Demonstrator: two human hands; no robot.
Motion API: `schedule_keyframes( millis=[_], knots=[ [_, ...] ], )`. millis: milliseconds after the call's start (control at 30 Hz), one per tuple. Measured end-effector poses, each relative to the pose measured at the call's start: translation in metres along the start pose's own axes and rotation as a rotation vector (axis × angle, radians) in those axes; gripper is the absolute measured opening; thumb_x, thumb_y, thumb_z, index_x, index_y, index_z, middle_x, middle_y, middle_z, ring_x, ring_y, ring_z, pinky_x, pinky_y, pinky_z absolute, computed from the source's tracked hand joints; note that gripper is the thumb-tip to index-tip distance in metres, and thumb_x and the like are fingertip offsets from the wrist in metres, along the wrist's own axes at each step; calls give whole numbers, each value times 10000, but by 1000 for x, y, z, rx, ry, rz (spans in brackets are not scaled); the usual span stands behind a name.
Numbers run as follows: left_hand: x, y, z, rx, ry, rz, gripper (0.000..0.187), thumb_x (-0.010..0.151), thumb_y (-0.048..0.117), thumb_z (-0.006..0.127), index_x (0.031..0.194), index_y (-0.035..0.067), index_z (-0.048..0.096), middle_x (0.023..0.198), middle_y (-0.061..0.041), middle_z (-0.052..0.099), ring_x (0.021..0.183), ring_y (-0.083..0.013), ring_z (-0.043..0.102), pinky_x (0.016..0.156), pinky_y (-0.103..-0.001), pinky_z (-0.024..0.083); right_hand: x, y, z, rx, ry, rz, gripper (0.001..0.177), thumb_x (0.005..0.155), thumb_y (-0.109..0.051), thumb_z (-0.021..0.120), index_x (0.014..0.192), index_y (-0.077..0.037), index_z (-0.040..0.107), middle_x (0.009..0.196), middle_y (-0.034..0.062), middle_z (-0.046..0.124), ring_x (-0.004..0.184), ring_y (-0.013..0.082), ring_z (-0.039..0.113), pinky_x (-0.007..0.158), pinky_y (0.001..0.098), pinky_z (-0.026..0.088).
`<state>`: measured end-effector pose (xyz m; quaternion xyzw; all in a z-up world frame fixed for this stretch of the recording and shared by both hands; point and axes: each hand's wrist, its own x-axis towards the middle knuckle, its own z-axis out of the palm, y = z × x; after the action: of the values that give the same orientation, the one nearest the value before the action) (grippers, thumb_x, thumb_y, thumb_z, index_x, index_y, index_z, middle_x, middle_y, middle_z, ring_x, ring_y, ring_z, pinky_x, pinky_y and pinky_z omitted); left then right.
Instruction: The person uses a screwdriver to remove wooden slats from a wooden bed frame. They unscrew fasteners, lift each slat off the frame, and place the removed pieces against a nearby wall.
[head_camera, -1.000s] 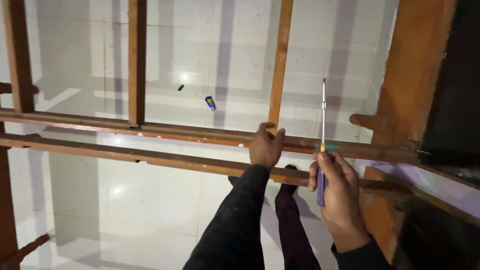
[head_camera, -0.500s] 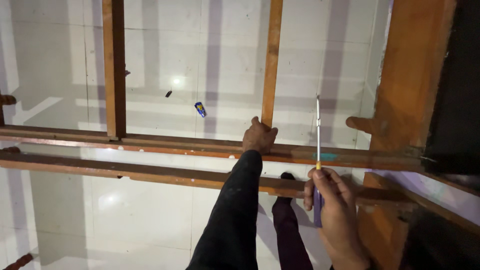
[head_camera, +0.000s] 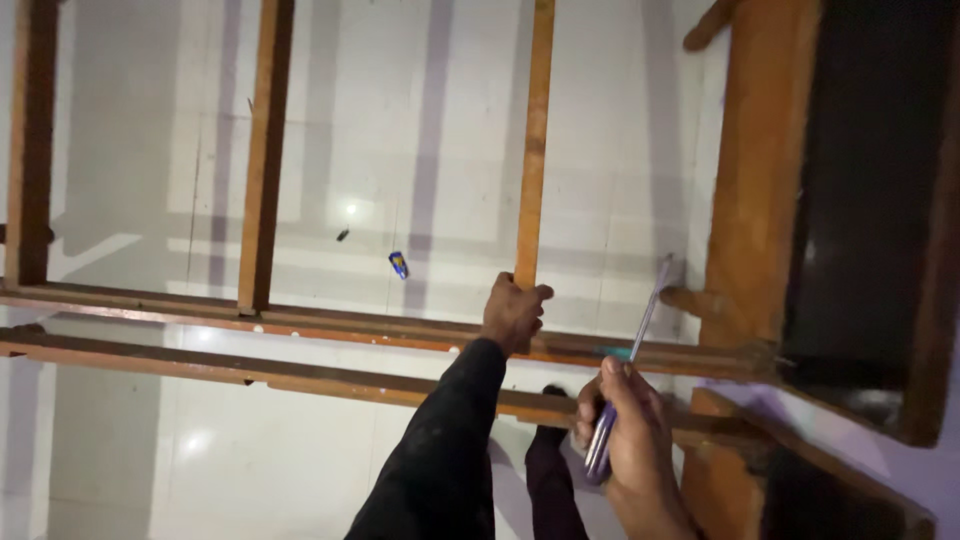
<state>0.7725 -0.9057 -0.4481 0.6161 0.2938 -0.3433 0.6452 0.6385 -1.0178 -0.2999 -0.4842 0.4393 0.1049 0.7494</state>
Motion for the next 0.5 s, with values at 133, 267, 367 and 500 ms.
schedule_keyframes(
  millis=[133, 267, 367, 500],
  knots=[
    [-49, 43, 5, 35, -91, 40, 524, 845, 235, 778, 1144, -39, 447, 732, -73, 580, 558, -165, 566, 461, -341, 507, -22, -27, 17, -23, -92, -47, 368, 967, -419, 603, 813, -102, 497, 600, 47, 524, 439, 138, 488, 392, 290, 408],
    [-92, 81, 11, -23, -113, 124, 483, 870, 300, 762, 1056, -77, 525, 712, -72, 561, 527, -167, 556, 436, -333, 499, -47, -47, 28, -91, -63, 8, 354, 959, -433, 599, 843, -115, 496, 569, 11, 442, 412, 124, 440, 372, 288, 372],
    [-116, 111, 16, -80, -96, 81, 449, 895, 289, 760, 1021, -81, 540, 704, -65, 515, 520, -178, 482, 428, -367, 442, -69, -57, 28, -121, -91, 32, 305, 945, -415, 599, 869, -127, 538, 559, 0, 423, 402, 106, 418, 365, 278, 362],
    [-149, 156, 30, -228, -248, -21, 258, 913, 191, 639, 1018, -36, 577, 713, -82, 554, 570, -201, 548, 516, -386, 512, -103, -70, 21, -181, -135, 13, 364, 966, -414, 614, 815, -109, 486, 555, 4, 416, 385, 112, 416, 349, 279, 361]
  ],
)
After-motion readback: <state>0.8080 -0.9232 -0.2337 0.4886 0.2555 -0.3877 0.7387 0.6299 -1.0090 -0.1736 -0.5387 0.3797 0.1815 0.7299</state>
